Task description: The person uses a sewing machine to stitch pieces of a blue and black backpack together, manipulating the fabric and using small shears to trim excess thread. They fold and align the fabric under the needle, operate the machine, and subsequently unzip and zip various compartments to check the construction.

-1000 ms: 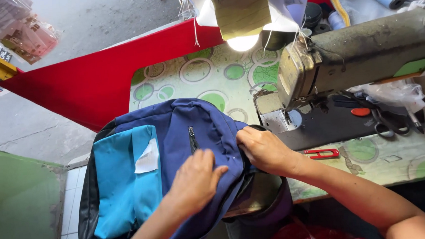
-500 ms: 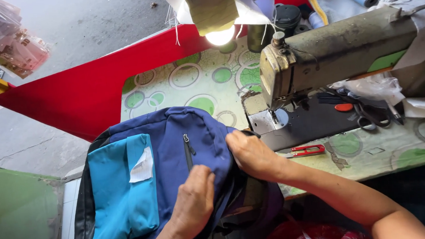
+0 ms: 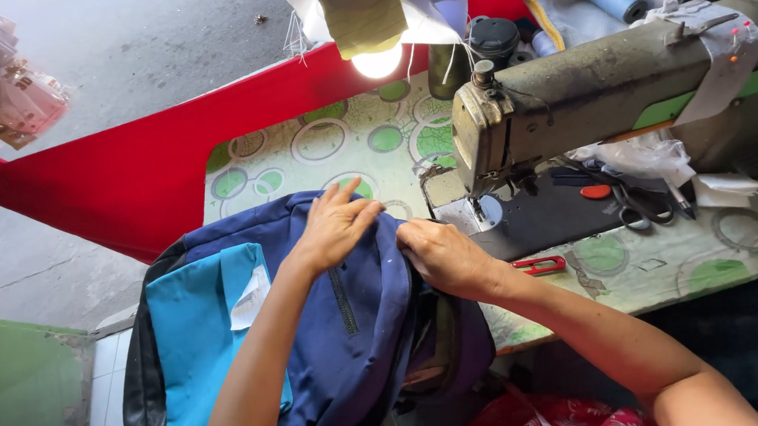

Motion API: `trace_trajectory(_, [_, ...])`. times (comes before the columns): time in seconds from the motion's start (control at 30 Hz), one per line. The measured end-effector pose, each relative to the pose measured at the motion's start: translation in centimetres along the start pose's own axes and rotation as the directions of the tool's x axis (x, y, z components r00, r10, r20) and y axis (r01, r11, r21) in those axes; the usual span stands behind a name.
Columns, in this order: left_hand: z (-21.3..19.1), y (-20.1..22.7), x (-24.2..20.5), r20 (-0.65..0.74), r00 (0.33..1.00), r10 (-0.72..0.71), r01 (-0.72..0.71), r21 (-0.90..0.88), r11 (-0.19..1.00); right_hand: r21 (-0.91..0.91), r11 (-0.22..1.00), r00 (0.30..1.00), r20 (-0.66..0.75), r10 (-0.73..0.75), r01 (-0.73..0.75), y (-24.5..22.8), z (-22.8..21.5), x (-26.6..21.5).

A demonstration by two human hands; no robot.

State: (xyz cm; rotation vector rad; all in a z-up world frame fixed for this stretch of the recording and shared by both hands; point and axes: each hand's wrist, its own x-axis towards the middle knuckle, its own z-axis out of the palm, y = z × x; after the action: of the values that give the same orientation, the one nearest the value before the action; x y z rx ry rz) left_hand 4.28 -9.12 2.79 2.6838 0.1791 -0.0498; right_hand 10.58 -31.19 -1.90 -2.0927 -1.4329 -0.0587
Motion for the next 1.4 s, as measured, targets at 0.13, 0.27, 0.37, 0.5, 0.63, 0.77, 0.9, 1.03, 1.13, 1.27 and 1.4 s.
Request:
trace_trajectory(0.13, [-0.5, 0.0, 2.1, 0.24, 0.969, -0.059, 0.034, 0.11, 0.993, 0.015, 1.0, 1.0, 0.009, 0.004, -0.004, 0.6, -0.5, -0.1])
trace_trajectory(0.27, [0.8, -2.7, 3.9, 0.302, 0.953, 0.008, -0.017, 0.029, 0.999, 0.05, 0.999, 1.0, -0.005, -0.021, 0.021, 0.9, -1.0, 0.2])
trace_trajectory(0.37, [2.1, -3.6, 4.8, 0.266, 0.964, 0.01, -0.022, 0.042, 0.999, -0.02, 0.998, 0.999, 0.017, -0.051, 0.052, 0.2, -1.6, 0.2])
trace_trajectory(0.5, [1.9, -4.2, 5.4, 0.174, 0.984, 0.04, -0.045, 0.025, 0.999, -0.207, 0.964, 0.985, 0.072, -0.154, 0.166, -1.9, -2.7, -0.2])
trace_trajectory(0.63, [1.2, -4.5, 6.5, 0.088, 0.996, -0.024, 0.021, 0.027, 0.999, -0.289, 0.922, 0.963, 0.16, -0.218, 0.257, -4.0, -2.7, -2.2])
trace_trajectory(0.77, [1.4, -5.5, 7.5, 0.089, 0.996, -0.03, 0.03, 0.007, 1.0, -0.352, 0.897, 0.962, 0.037, -0.272, 0.267, -5.0, -2.1, -2.5])
trace_trajectory(0.9, [1.8, -6.8, 8.7, 0.007, 0.996, -0.09, 0.09, -0.02, 0.996, -0.139, 0.958, 0.964, -0.063, -0.26, 0.249, -6.9, -2.7, -3.4])
trace_trajectory(1.03, [1.2, -7.1, 8.6, -0.05, 0.99, -0.131, 0.129, -0.047, 0.991, -0.106, 0.969, 0.966, -0.108, -0.236, 0.225, -8.6, -1.2, -5.3])
trace_trajectory(1.13, [-0.2, -5.8, 7.4, -0.079, 0.982, -0.171, 0.153, -0.194, 0.969, 0.171, 0.958, 0.972, -0.089, -0.217, 0.229, -11.1, -0.8, -6.0])
trace_trajectory(1.27, [-0.4, -6.3, 7.2, -0.117, 0.967, -0.226, 0.202, -0.184, 0.962, 0.137, 0.942, 0.946, -0.148, -0.288, 0.308, -12.3, 1.3, -6.7])
trace_trajectory(1.4, [0.0, -7.1, 6.8, -0.196, 0.95, -0.244, 0.207, -0.193, 0.959, 0.265, 0.911, 0.949, -0.092, -0.302, 0.315, -11.1, 1.0, -6.3])
